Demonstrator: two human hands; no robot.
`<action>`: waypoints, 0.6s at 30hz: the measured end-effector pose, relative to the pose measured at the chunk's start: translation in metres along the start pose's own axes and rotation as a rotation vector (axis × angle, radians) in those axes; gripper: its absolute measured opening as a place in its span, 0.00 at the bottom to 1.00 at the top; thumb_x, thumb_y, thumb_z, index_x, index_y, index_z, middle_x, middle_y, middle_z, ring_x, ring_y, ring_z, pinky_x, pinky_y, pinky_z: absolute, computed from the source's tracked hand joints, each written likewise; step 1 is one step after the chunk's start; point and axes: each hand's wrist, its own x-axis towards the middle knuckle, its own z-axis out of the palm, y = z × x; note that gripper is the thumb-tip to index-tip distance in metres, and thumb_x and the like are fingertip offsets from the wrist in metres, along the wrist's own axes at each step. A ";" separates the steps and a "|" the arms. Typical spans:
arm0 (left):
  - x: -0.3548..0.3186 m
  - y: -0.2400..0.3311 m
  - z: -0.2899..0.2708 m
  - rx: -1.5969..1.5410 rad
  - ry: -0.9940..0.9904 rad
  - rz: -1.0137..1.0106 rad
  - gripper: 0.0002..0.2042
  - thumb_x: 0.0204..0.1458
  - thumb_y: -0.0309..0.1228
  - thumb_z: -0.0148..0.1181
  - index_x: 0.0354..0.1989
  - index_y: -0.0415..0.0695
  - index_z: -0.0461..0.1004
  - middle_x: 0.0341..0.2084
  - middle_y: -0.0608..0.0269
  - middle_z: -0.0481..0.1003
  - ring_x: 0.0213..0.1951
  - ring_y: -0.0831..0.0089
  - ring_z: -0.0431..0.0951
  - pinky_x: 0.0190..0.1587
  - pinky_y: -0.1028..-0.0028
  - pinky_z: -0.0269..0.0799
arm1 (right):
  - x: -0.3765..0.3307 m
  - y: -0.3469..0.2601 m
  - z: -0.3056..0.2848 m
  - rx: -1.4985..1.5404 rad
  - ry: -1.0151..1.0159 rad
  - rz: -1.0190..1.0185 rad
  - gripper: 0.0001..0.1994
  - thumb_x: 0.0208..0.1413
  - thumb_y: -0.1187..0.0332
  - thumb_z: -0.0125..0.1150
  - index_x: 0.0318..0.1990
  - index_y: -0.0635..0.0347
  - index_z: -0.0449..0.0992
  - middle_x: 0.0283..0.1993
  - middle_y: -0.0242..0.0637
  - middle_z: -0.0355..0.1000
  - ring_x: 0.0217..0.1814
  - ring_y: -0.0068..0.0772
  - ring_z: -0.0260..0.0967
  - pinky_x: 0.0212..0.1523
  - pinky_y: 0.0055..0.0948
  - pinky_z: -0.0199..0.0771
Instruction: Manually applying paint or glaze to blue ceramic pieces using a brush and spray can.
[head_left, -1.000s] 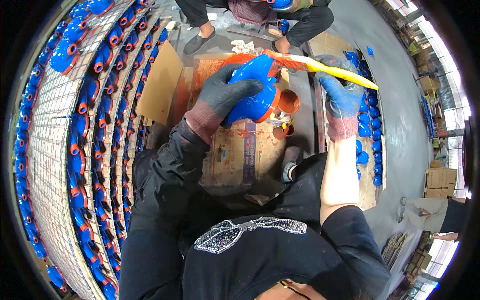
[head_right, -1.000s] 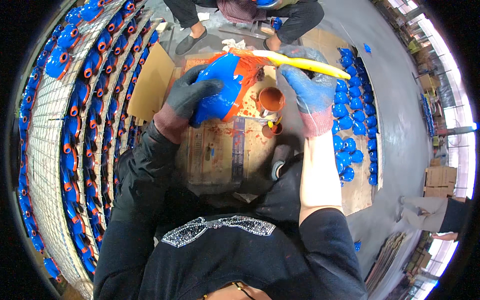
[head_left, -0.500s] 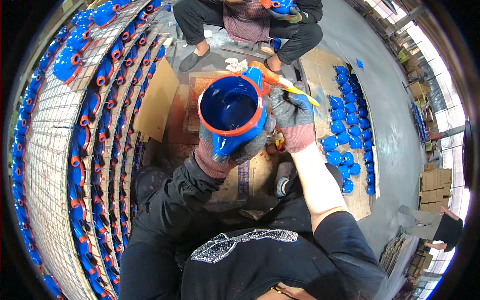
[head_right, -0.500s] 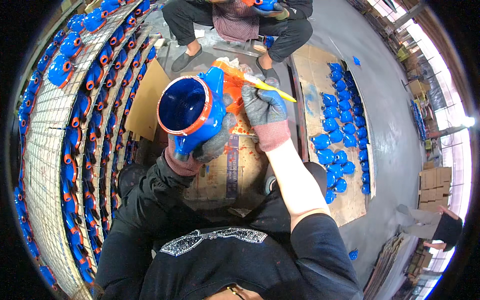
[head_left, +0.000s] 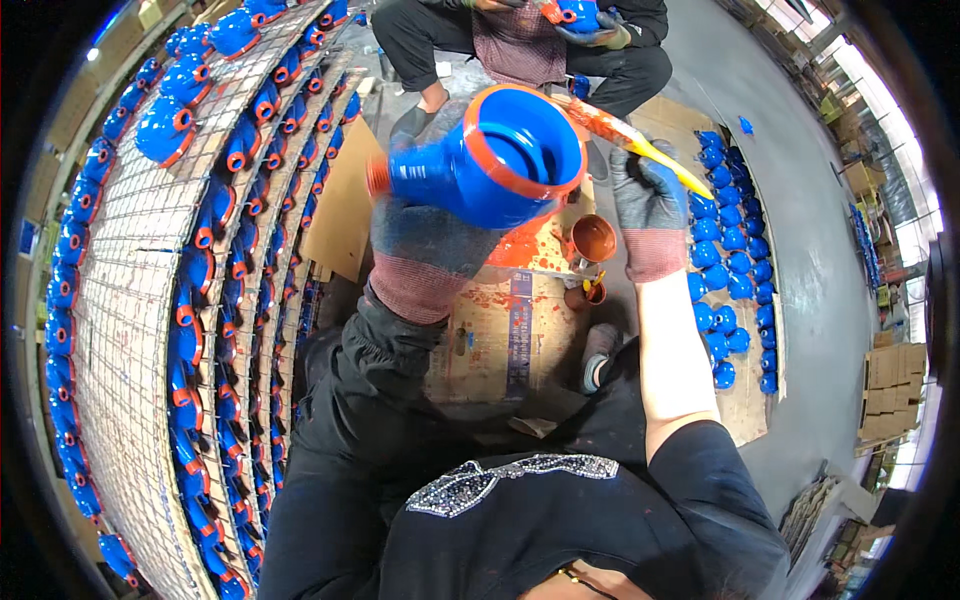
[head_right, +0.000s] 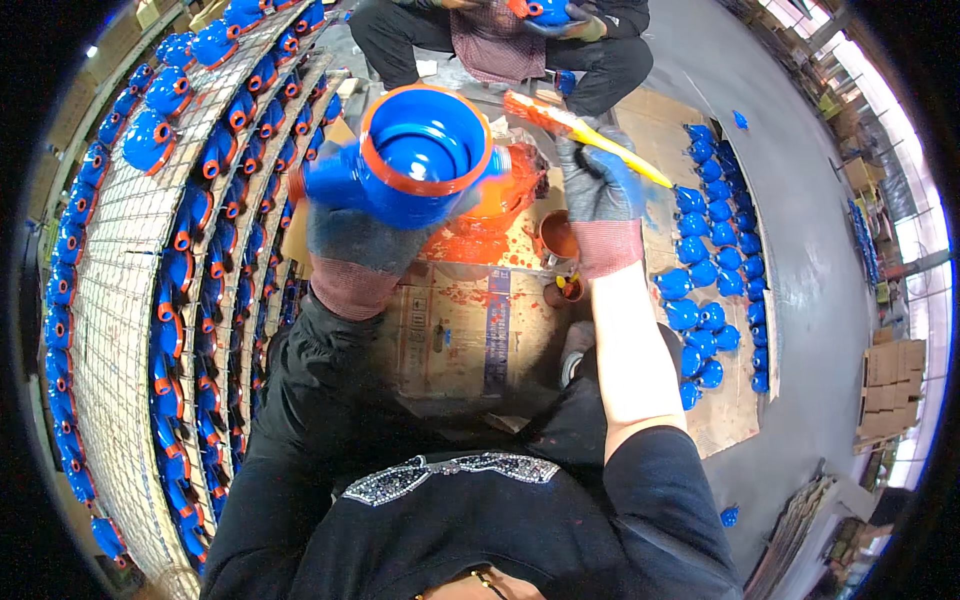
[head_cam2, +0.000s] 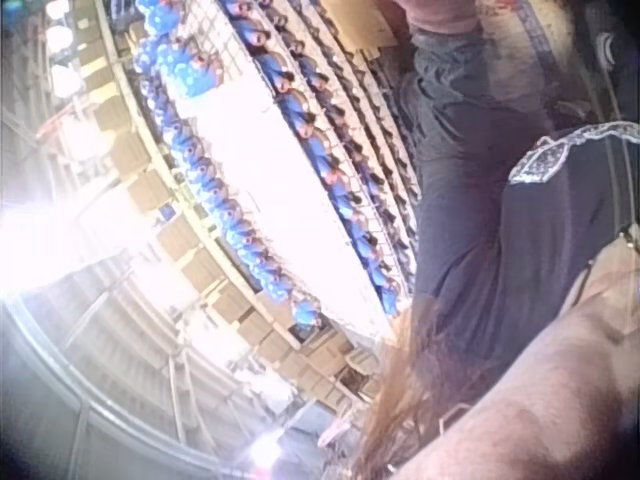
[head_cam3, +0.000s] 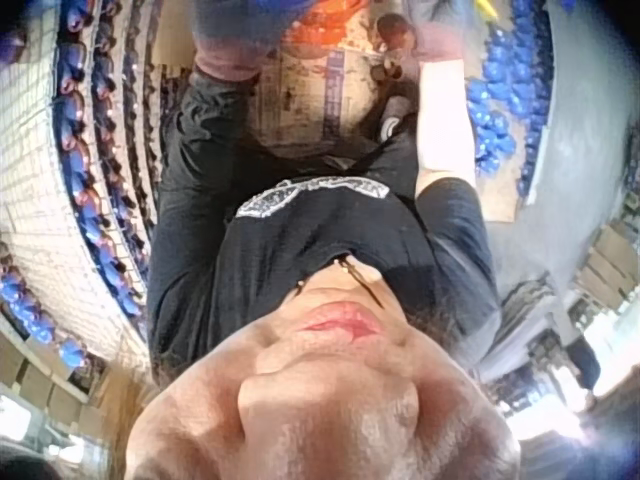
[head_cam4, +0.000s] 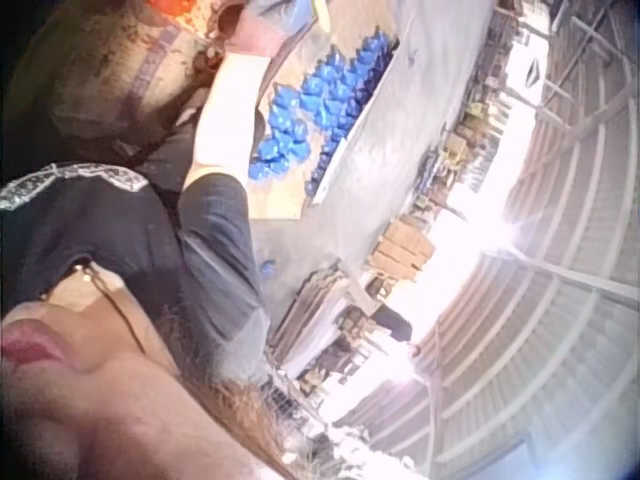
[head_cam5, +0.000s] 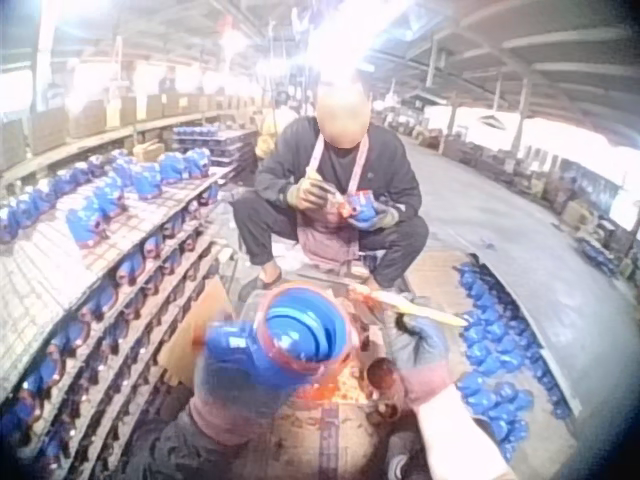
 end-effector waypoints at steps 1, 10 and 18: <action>0.001 -0.002 0.001 -0.003 -0.011 -0.005 0.31 0.53 0.50 0.54 0.60 0.43 0.58 0.55 0.54 0.67 0.53 0.59 0.71 0.54 0.58 0.70 | 0.000 -0.006 0.002 -0.037 -0.041 -0.016 0.13 0.46 0.86 0.53 0.42 0.70 0.69 0.48 0.49 0.69 0.56 0.44 0.66 0.63 0.44 0.64; 0.015 -0.015 -0.048 0.577 0.283 -0.063 0.26 0.51 0.43 0.59 0.55 0.42 0.63 0.48 0.55 0.71 0.47 0.66 0.74 0.48 0.64 0.75 | -0.008 -0.024 0.041 -0.672 0.022 -0.068 0.13 0.49 0.81 0.59 0.44 0.67 0.72 0.42 0.43 0.73 0.42 0.33 0.73 0.47 0.29 0.77; 0.012 -0.034 -0.060 2.237 0.147 0.425 0.33 0.31 0.38 0.70 0.49 0.42 0.66 0.38 0.49 0.68 0.42 0.52 0.72 0.44 0.59 0.71 | -0.023 -0.018 0.035 -1.393 -0.176 0.029 0.13 0.50 0.71 0.64 0.44 0.62 0.77 0.37 0.36 0.76 0.37 0.23 0.73 0.39 0.22 0.72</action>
